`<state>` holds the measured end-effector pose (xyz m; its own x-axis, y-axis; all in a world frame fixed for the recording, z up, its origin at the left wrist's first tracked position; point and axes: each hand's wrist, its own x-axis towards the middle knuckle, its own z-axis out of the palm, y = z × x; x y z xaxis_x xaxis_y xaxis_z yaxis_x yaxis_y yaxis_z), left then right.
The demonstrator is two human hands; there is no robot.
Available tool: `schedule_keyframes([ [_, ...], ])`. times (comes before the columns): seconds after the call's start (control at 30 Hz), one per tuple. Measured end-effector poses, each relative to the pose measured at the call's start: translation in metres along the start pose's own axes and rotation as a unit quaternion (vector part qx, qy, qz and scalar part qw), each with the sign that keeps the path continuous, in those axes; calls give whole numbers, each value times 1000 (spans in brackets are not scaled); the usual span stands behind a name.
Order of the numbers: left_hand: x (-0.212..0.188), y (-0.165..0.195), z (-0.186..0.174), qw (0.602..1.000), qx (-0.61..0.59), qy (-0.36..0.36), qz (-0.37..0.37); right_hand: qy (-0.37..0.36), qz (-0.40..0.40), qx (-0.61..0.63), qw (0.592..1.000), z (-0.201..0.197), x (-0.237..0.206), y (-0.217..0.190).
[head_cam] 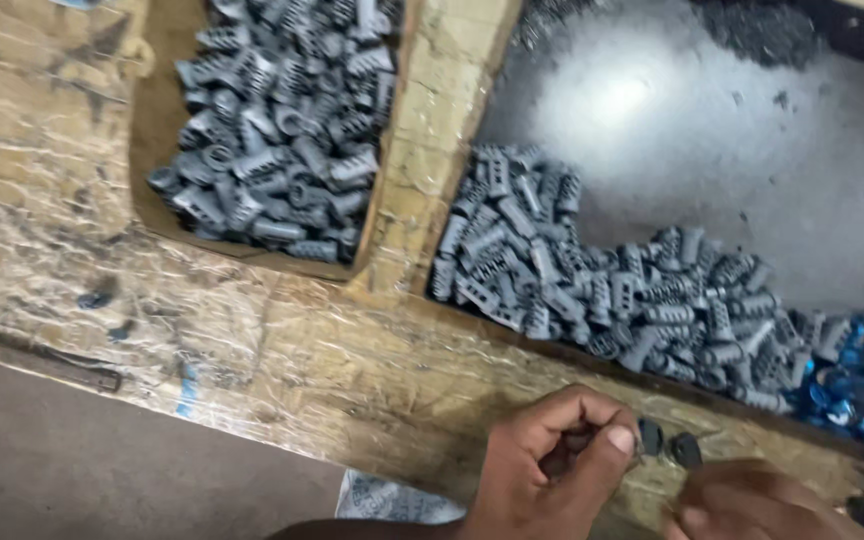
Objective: The person picks gray lock cylinder bodies one at a time from a tray, fits small internal pins into each body by hand, presses a blue cap onto the assembled body, and sets the finished unit aside on the workbench, repeating the cycle continuously.
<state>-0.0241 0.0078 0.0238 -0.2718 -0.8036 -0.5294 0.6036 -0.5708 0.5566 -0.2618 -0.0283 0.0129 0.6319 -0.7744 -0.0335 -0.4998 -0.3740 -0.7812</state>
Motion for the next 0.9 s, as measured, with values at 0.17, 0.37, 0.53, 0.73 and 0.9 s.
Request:
schedule_keyframes([
  [0.17, -15, 4, 15, 997, -63, -31, -20, 327, 86, -136, 931, 85, -44, -44],
  [0.37, -23, -6, 28, 999, -26, -32, 13, 372, 165, -167, 898, 93, -48, -67],
  [0.53, -30, -7, 22, 999, 29, -28, 34, 380, 51, -147, 912, 80, -30, -73],
  [0.73, -26, -1, 17, 998, 50, -24, 26, 386, 30, -131, 913, 82, -32, -67],
  [0.9, -25, 0, 21, 999, 45, -11, -14, 408, 58, -162, 896, 99, -38, -65],
])
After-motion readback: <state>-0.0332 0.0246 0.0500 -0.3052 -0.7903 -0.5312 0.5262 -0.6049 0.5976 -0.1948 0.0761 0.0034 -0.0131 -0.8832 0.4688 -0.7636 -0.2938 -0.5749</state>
